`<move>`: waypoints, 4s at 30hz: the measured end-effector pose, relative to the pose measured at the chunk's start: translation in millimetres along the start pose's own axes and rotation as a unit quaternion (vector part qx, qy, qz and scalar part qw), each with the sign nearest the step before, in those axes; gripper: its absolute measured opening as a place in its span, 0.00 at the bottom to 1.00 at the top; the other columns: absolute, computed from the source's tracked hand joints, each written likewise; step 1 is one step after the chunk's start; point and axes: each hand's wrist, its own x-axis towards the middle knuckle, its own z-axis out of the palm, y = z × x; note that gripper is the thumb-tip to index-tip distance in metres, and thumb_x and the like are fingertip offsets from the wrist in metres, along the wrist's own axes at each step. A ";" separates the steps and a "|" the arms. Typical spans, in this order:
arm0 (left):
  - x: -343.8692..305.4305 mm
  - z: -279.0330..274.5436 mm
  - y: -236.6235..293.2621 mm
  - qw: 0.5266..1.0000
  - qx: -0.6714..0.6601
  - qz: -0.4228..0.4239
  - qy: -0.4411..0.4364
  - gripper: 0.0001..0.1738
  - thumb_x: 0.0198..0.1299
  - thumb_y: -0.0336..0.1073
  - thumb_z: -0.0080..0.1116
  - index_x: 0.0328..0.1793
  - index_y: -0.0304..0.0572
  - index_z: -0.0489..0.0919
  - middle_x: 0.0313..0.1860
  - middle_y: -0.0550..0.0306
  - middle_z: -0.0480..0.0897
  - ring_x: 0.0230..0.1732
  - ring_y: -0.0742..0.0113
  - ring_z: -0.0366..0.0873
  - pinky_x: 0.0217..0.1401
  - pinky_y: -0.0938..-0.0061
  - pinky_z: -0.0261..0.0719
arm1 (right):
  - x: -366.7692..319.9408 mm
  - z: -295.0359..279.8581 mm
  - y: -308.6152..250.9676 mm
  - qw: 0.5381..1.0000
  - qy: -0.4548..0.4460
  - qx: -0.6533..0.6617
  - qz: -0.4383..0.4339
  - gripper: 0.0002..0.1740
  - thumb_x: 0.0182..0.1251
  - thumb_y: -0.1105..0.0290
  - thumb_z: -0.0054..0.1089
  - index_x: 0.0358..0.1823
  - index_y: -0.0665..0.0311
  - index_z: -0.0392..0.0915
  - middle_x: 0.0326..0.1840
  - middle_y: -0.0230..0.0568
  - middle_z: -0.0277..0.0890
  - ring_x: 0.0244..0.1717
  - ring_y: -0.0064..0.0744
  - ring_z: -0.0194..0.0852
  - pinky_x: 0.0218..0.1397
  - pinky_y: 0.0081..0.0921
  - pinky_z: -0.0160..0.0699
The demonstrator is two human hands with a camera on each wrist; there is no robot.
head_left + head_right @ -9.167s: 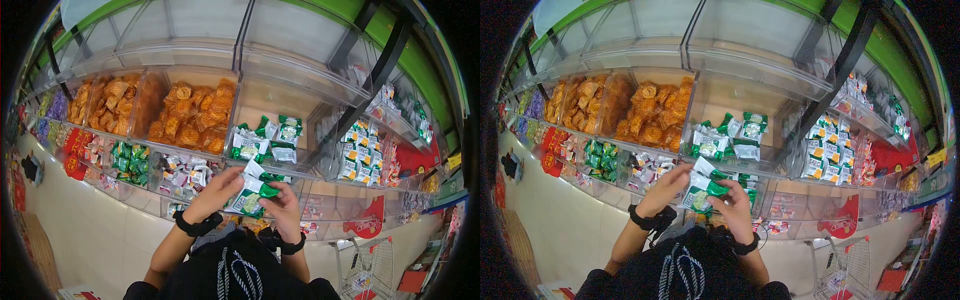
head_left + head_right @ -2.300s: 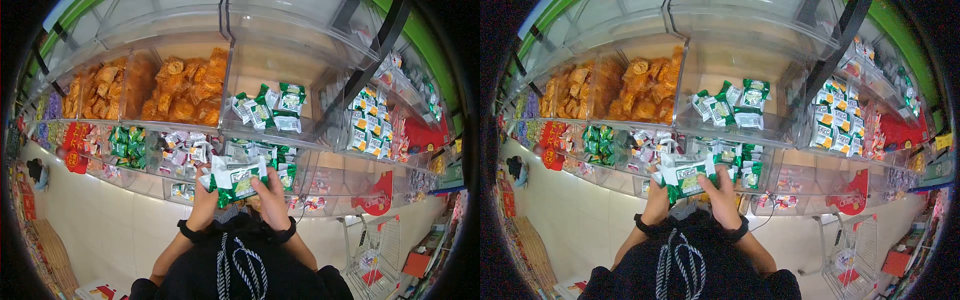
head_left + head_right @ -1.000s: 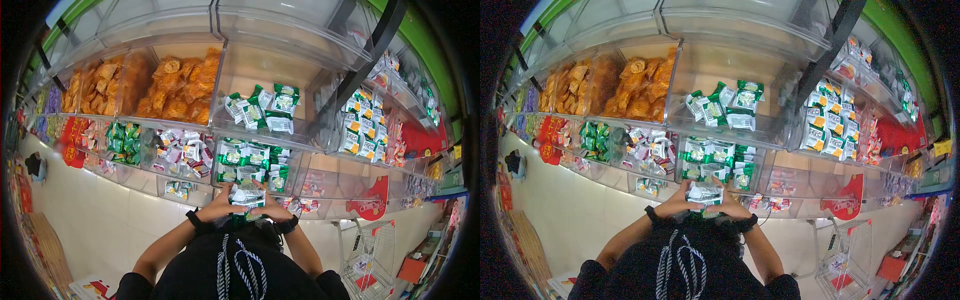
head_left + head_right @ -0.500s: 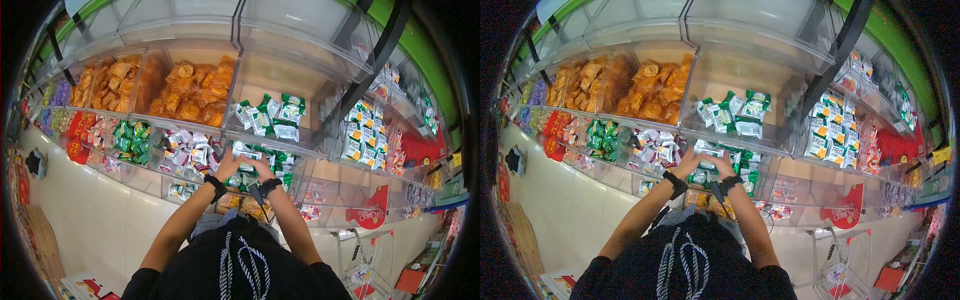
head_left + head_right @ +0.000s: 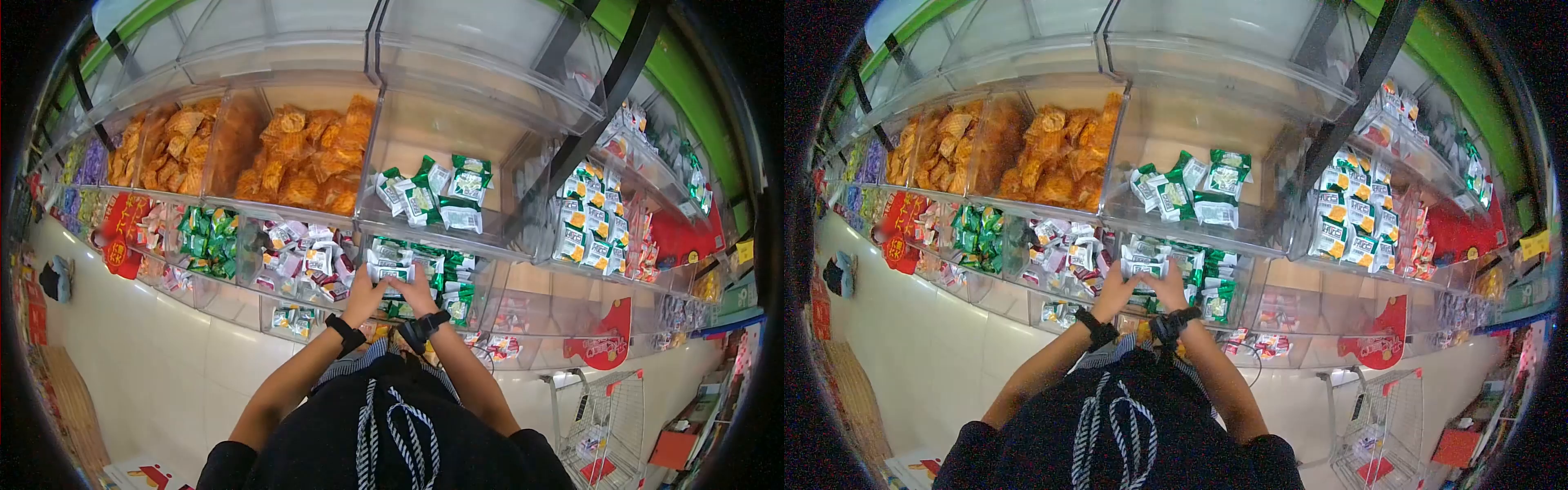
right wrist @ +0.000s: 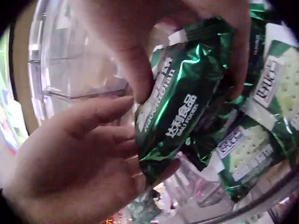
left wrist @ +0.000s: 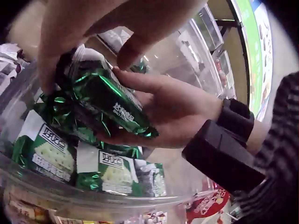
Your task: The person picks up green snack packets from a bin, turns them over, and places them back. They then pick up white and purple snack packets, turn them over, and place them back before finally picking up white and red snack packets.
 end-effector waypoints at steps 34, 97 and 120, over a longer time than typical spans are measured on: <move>-37.6 -2.8 5.3 0.941 0.328 0.060 -0.061 0.32 0.39 0.29 0.54 0.55 0.35 0.62 0.53 0.45 0.63 0.53 0.44 0.62 0.52 0.58 0.64 | -70.4 20.5 -47.6 0.939 0.015 -0.331 0.094 0.38 0.41 0.64 0.64 0.50 0.68 0.52 0.35 0.58 0.70 0.37 0.55 0.70 0.38 0.39 0.70; -35.5 4.1 -19.4 0.895 0.370 0.214 -0.130 0.26 0.52 0.34 0.40 0.61 0.46 0.62 0.64 0.44 0.55 0.64 0.43 0.51 0.59 0.51 0.57 | 188.9 -156.6 -197.4 0.750 -0.129 -0.644 -0.074 0.40 0.30 0.58 0.70 0.48 0.70 0.65 0.52 0.58 0.62 0.56 0.50 0.58 0.55 0.37 0.60; -33.6 7.5 -27.3 0.898 0.357 0.219 -0.134 0.29 0.49 0.35 0.45 0.62 0.48 0.60 0.65 0.46 0.52 0.64 0.44 0.50 0.58 0.49 0.56 | 155.6 -146.4 -241.1 0.772 -0.495 -0.357 0.179 0.34 0.38 0.62 0.67 0.48 0.69 0.66 0.45 0.41 0.69 0.48 0.32 0.64 0.52 0.25 0.60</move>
